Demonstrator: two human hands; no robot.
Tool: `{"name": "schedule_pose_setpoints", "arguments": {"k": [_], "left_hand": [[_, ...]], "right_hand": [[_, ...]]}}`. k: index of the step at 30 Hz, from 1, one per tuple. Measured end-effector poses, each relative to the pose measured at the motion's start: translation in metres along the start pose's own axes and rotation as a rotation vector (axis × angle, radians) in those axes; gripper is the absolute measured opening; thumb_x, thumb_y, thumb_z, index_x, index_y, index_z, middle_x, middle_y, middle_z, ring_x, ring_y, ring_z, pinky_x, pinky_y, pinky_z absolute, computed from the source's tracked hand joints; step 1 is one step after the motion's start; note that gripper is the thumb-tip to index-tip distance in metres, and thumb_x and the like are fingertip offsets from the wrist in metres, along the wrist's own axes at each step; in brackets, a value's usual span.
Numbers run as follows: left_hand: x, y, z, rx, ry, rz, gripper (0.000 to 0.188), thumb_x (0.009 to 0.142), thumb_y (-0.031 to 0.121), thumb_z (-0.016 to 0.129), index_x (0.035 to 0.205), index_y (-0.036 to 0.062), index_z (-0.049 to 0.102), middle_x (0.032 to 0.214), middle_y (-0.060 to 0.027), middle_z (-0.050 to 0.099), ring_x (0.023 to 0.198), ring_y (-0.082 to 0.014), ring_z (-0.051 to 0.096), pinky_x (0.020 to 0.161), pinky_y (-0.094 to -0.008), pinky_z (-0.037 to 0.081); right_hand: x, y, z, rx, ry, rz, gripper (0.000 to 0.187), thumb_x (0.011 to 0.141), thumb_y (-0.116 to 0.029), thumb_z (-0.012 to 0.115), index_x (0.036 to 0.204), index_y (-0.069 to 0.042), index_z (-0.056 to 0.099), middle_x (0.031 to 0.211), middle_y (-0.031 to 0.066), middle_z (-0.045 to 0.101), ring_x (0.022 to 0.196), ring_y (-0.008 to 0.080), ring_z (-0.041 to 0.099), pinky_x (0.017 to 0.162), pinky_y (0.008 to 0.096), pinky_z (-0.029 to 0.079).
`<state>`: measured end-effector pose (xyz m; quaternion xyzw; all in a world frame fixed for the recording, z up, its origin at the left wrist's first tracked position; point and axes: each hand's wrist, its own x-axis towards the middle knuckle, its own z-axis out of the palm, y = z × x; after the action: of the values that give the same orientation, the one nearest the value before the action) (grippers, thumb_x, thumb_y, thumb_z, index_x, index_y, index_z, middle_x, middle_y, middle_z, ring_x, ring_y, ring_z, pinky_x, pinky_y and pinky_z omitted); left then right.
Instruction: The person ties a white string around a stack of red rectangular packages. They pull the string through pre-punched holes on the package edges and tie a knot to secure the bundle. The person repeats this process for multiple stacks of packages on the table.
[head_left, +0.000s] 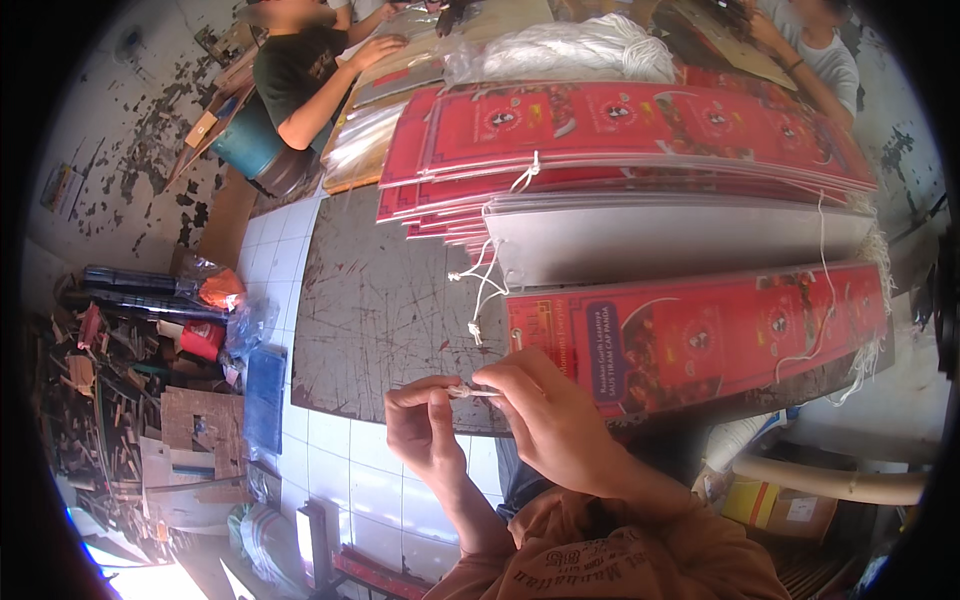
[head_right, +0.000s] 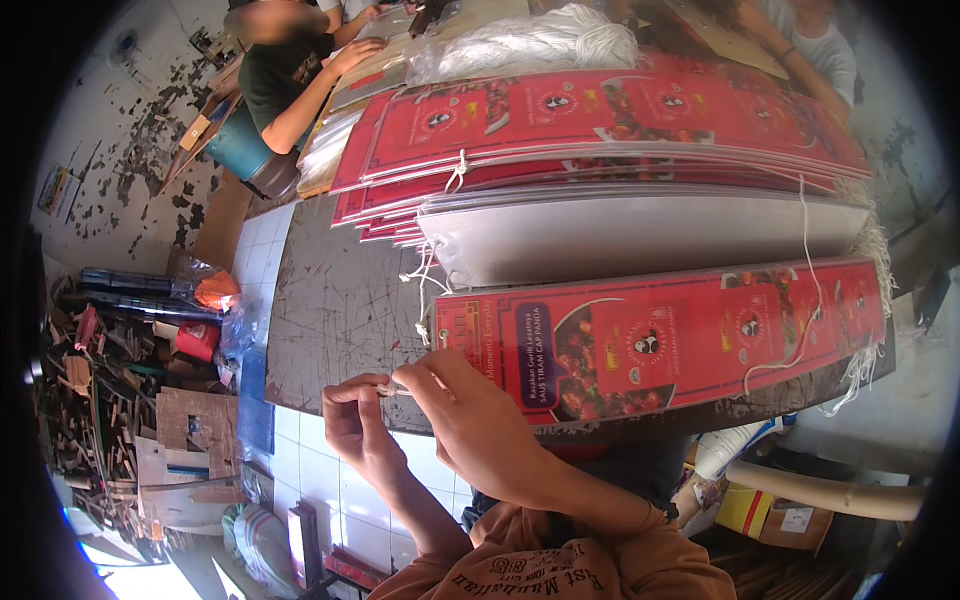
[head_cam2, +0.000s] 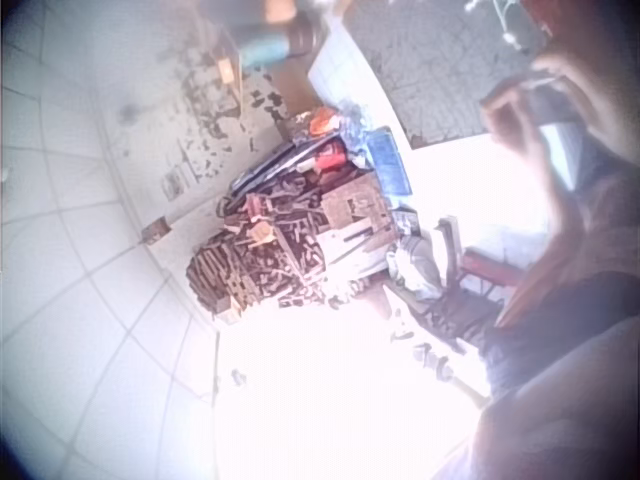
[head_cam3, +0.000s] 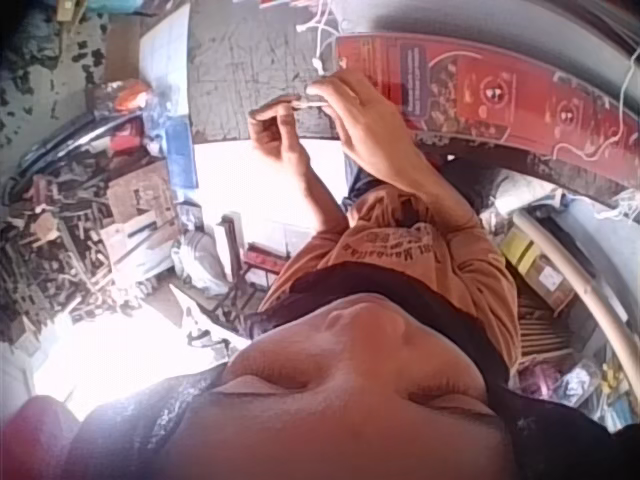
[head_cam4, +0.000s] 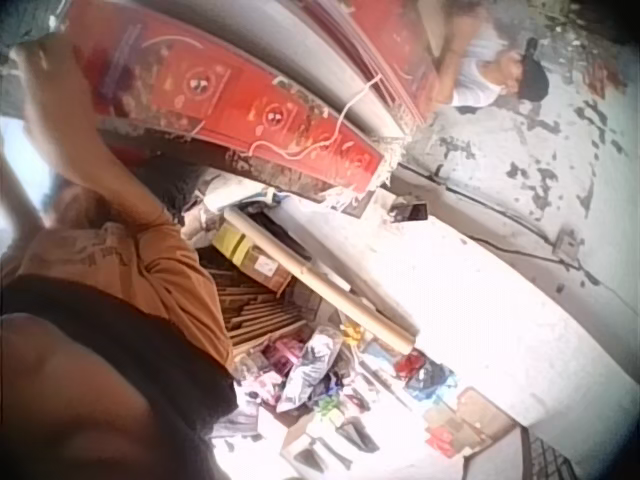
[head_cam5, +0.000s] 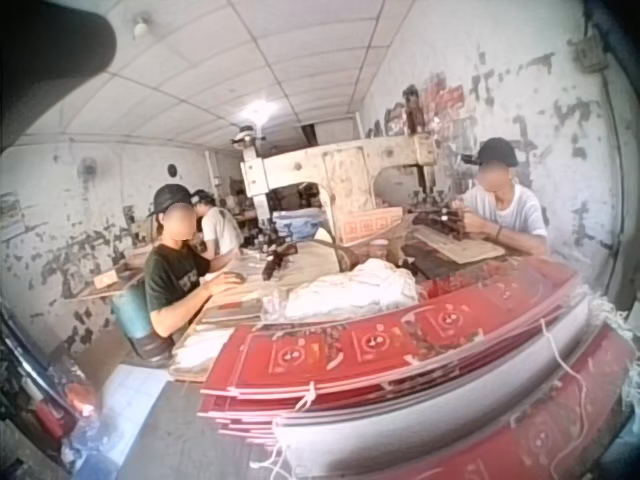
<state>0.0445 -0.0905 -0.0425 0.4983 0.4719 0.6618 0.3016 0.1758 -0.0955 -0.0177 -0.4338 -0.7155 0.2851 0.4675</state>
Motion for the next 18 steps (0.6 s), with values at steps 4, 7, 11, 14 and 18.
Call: {"name": "schedule_pose_setpoints", "arguments": {"k": [4,7,11,14,18], "left_hand": [[0.004,-0.008,-0.005,0.039,0.022,-0.011,0.014,0.089,0.013,0.056,0.086,0.0007,0.049,0.083,-0.0131,0.062,0.075,-0.0117,0.055,0.07,-0.0235,0.043],[0.005,-0.025,-0.017,-0.061,0.023,-0.045,0.015,0.089,0.015,0.055,0.086,0.0018,0.049,0.081,-0.0114,0.062,0.074,-0.0115,0.054,0.069,-0.0233,0.043],[0.002,-0.027,-0.021,-0.074,0.031,-0.141,0.015,0.09,0.016,0.054,0.087,0.002,0.048,0.079,-0.0112,0.061,0.073,-0.0135,0.055,0.072,-0.0268,0.043],[0.0,-0.025,-0.015,-0.118,0.003,-0.161,0.019,0.09,0.019,0.054,0.095,0.0023,0.046,0.084,-0.0118,0.06,0.078,-0.015,0.055,0.075,-0.0269,0.042],[-0.015,-0.014,0.0,-0.057,0.063,-0.027,0.045,0.086,0.031,0.06,0.113,0.0044,0.036,0.102,-0.014,0.052,0.096,-0.0185,0.05,0.084,-0.033,0.04]], "right_hand": [[-0.003,-0.003,-0.005,-0.114,-0.039,-0.095,0.037,0.074,-0.001,0.064,0.109,-0.005,0.054,0.103,0.0132,0.053,0.091,0.026,0.058,0.072,0.0357,0.048],[-0.017,-0.011,-0.02,-0.29,-0.111,-0.17,0.049,0.071,-0.018,0.07,0.116,-0.008,0.051,0.116,0.0137,0.05,0.104,0.0281,0.053,0.085,0.0441,0.041],[-0.043,-0.021,-0.06,-0.48,-0.108,0.087,0.066,0.066,-0.032,0.073,0.123,-0.011,0.048,0.13,0.014,0.044,0.119,0.0298,0.045,0.098,0.056,0.027],[-0.058,-0.013,-0.086,-0.748,-0.008,0.299,0.069,0.066,-0.035,0.071,0.127,-0.014,0.046,0.133,0.0126,0.042,0.12,0.027,0.044,0.102,0.0571,0.021],[-0.065,-0.001,-0.1,-0.81,-0.037,0.25,0.063,0.069,-0.034,0.069,0.125,-0.013,0.048,0.131,0.0082,0.044,0.122,0.0252,0.043,0.103,0.0565,0.021]]}}
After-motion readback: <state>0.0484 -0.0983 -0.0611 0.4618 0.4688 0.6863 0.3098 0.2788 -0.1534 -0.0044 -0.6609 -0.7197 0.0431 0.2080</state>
